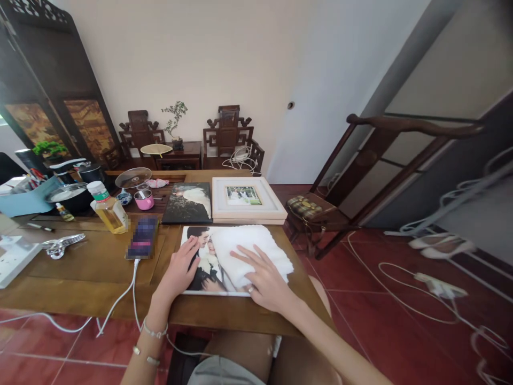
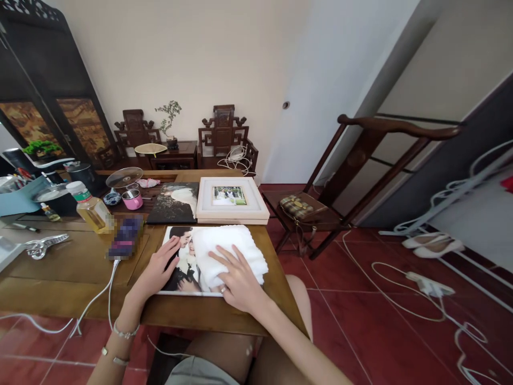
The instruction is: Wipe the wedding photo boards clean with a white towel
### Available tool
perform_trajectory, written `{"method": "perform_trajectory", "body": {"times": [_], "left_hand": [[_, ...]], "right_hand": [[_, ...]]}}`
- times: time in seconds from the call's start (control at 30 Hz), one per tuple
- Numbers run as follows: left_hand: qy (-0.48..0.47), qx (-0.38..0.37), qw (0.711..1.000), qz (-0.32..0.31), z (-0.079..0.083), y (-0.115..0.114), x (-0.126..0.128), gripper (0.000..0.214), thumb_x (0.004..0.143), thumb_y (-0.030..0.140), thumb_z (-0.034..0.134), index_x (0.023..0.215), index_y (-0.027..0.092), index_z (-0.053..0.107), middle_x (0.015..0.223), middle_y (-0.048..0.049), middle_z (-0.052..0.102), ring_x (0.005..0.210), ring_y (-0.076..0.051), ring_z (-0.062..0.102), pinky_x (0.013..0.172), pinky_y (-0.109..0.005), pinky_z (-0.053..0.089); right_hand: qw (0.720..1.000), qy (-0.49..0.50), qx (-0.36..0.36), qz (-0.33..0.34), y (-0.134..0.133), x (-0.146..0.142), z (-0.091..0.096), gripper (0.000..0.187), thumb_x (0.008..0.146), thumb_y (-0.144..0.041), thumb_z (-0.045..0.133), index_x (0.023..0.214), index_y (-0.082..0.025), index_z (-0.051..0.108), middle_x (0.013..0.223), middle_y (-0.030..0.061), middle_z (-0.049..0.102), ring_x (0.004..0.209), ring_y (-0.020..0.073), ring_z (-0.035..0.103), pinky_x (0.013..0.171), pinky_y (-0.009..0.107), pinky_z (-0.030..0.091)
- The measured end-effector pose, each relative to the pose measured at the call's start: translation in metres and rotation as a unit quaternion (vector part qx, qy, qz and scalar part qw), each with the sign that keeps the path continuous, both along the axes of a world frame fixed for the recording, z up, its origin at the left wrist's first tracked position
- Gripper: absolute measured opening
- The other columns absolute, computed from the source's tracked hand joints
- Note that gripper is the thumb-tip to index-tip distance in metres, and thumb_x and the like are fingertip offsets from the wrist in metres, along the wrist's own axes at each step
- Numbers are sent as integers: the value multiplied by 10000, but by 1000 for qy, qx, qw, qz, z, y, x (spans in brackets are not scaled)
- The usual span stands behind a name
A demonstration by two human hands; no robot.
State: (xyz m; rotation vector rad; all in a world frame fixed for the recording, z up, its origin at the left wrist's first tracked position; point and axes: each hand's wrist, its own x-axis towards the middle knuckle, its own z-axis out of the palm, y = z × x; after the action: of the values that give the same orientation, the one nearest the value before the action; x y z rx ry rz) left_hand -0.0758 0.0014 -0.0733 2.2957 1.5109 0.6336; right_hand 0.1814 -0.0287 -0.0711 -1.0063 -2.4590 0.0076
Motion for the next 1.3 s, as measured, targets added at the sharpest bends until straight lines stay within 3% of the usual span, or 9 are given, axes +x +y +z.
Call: {"method": "perform_trajectory", "body": {"times": [0.2,0.3,0.4,0.63,0.77,0.9,1.13,1.2,1.3], "left_hand": [[1,3,1000,-2,2,-3,2,440,943,315,325,1375,243,370,1483,-83,317,1379,-224,253,1048,-480,314],[6,-3,1000,-6,4,-4,2,453,942,352,333,1380,243,360,1487,-81,310,1384,-224,239,1051,-487,303],[13,-10,1000,-10,5,-4,2,481,930,398,361,1389,255,342,1492,-83,299,1388,-240,225,1043,-520,293],[18,-12,1000,-18,3,-2,0,489,923,410,378,1390,274,337,1496,-91,285,1389,-249,219,1027,-533,299],[10,-6,1000,-18,-1,-2,-1,492,924,402,375,1398,283,321,1496,-86,289,1389,-248,219,1032,-517,302],[0,0,1000,-11,-2,-2,1,471,936,393,343,1395,286,330,1490,-73,305,1385,-238,233,1042,-491,302],[-2,-1,1000,0,0,-2,4,442,950,309,291,1381,242,363,1472,-72,343,1375,-217,262,1060,-467,296],[-8,3,1000,-5,1,-2,3,448,946,309,308,1387,244,351,1470,-73,347,1374,-214,265,1070,-462,283],[-10,-1,1000,-8,1,-3,2,452,943,308,318,1389,247,345,1476,-75,334,1378,-218,258,1066,-470,286]], "right_hand": [[998,-34,-60,-2,-61,-4,14,230,570,-45,449,614,-195,618,1423,23,411,1363,268,250,1114,548,159],[997,-27,-75,11,-75,-1,17,231,567,-46,446,605,-200,614,1411,17,429,1356,261,270,1116,534,176],[996,-3,-85,5,-56,4,17,265,587,-45,439,659,-204,640,1365,36,488,1334,249,320,1105,532,208],[994,7,-89,-60,38,7,16,312,644,-52,458,818,-173,686,1313,119,534,1291,271,392,1071,538,253],[994,2,-77,-77,57,3,15,318,654,-47,456,843,-154,689,1305,148,535,1284,280,400,1077,539,232],[996,1,-72,-61,30,3,11,315,643,-37,445,806,-177,676,1324,108,525,1315,275,352,1082,563,206],[997,-34,-64,-40,-63,3,11,225,621,-47,443,628,-195,612,1408,48,432,1358,265,263,1112,554,175],[997,-32,-69,-32,-71,4,12,225,611,-47,442,609,-201,606,1403,39,439,1353,262,276,1112,547,187],[997,-12,-74,-31,-55,5,12,250,609,-46,440,645,-205,629,1369,43,482,1333,256,320,1101,541,216]]}}
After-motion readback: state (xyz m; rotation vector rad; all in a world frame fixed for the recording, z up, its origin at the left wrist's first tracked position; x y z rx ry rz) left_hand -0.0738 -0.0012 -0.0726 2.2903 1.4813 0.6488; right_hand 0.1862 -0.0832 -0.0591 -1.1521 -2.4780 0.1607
